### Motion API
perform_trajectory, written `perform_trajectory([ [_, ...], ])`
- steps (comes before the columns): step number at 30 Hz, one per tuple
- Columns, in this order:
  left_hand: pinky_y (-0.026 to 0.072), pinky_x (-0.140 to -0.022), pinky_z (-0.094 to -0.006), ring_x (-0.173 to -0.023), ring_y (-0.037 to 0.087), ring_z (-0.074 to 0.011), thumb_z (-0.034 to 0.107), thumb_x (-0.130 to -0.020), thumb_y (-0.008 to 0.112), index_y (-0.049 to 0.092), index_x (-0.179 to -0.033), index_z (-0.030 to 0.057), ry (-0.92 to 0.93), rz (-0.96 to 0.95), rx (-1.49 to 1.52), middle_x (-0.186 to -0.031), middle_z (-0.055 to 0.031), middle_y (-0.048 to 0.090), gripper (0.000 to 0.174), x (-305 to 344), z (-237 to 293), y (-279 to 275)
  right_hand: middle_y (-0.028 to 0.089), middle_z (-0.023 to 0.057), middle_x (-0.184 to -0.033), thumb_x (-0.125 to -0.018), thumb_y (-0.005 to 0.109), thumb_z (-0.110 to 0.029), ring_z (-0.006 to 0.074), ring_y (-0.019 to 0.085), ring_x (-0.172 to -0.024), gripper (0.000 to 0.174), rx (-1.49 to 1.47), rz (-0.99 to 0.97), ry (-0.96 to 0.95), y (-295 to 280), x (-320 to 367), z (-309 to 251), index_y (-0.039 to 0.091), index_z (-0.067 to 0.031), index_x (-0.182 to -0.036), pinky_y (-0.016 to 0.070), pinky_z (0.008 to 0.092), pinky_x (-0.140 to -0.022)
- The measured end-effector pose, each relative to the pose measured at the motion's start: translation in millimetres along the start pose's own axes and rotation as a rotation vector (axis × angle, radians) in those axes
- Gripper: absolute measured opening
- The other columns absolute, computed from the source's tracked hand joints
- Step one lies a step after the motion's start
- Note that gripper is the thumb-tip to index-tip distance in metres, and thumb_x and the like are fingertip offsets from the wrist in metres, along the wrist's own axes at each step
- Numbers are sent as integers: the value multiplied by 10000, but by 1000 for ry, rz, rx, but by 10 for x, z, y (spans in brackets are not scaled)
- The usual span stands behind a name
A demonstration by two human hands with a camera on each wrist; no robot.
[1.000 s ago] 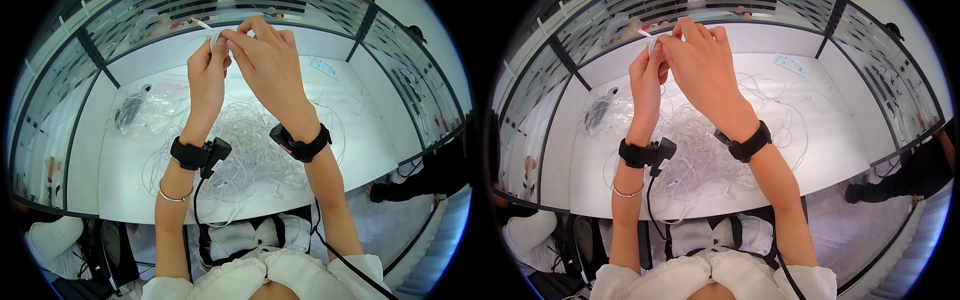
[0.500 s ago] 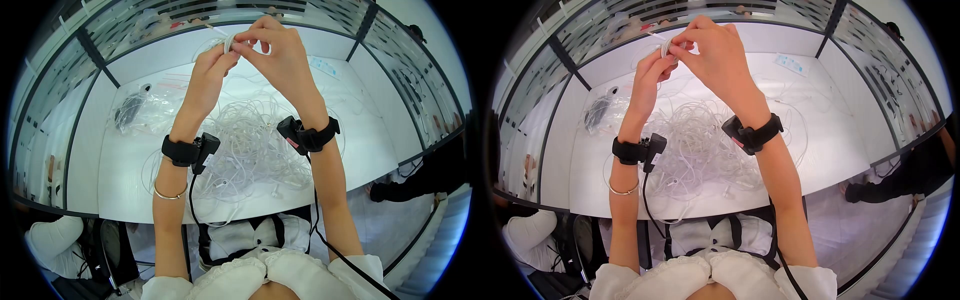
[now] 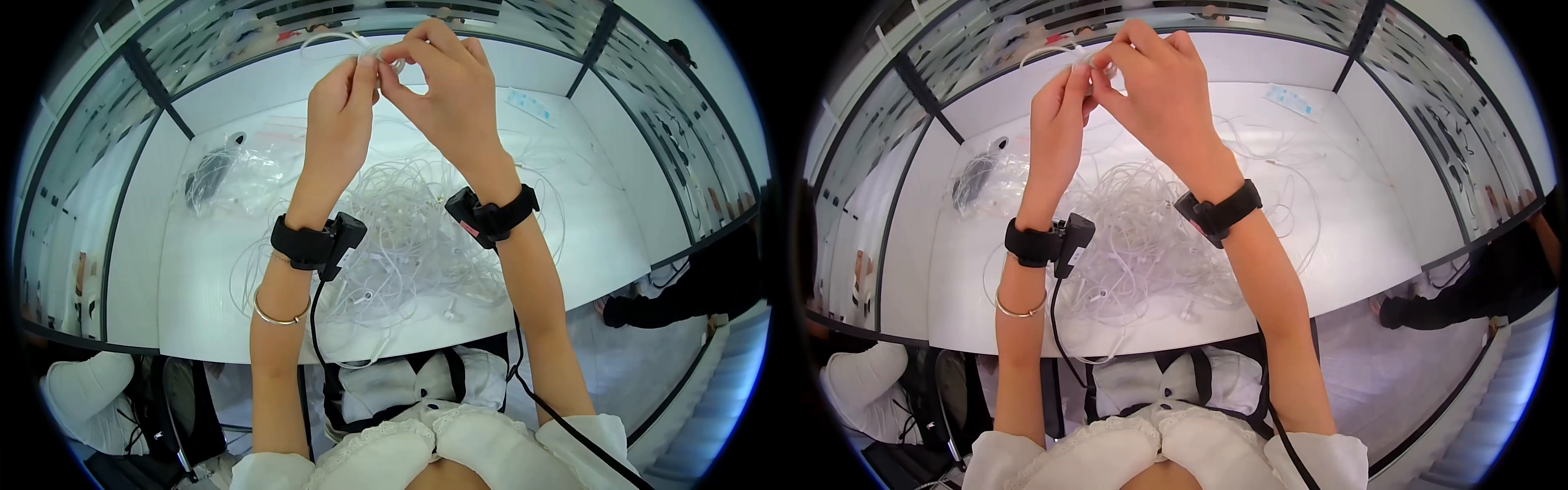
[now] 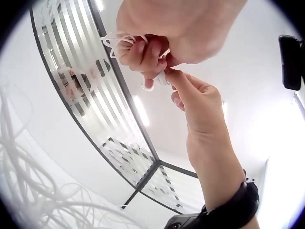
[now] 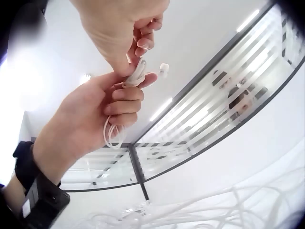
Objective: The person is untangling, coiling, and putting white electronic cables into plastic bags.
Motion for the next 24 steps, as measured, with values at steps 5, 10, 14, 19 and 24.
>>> perform_trajectory([
  [5, 377, -531, -231, -635, 501, -68, 238, -989, 452, 517, -845, 3, 33, 170, 182, -636, -20, 536, 283, 28, 42, 58, 510, -7, -783, -720, 726, -98, 149, 469, -637, 114, -344, -65, 103, 7, -23, 6, 624, -79, -768, 385, 271, -608],
  [10, 364, -506, -198, -616, 521, -49, 236, -979, 459, 546, -849, 33, -131, 56, 309, -682, -4, 554, 256, -5, 25, -72, 477, 10, -804, -731, 707, -55, 131, 446, -632, 125, -585, -110, 146, 20, -5, -48, 607, -50, -804, 389, 261, -561],
  [14, 328, -493, -182, -600, 518, -42, 246, -973, 459, 559, -860, 51, -277, -100, 376, -727, 0, 570, 247, -45, -39, -150, 498, -5, -840, -740, 713, -38, 92, 419, -624, 133, -623, -115, 108, 44, 19, -18, 623, -42, -837, 362, 225, -561],
  [19, 275, -476, -180, -557, 434, -14, 232, -971, 462, 572, -940, 51, -243, 134, 358, -728, 17, 565, 214, 3, 88, -7, 501, -17, -841, -759, 709, -39, 71, 397, -644, 126, -580, -161, 177, 30, -9, -16, 627, -38, -855, 338, 209, -569],
  [24, 237, -473, -178, -552, 340, -8, 187, -972, 440, 595, -1017, 34, -150, -75, 443, -697, 34, 507, 223, 1, 213, -14, 497, -13, -843, -805, 699, -127, 81, 406, -648, 147, -667, -148, 210, -67, -66, 36, 611, -30, -872, 360, 223, -584],
])
Point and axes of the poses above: each hand's wrist, its own x-axis away from the middle knuckle, its own y-axis out of the palm, z = x × y, the point moved 2 cm from there along -x, towards the middle knuckle
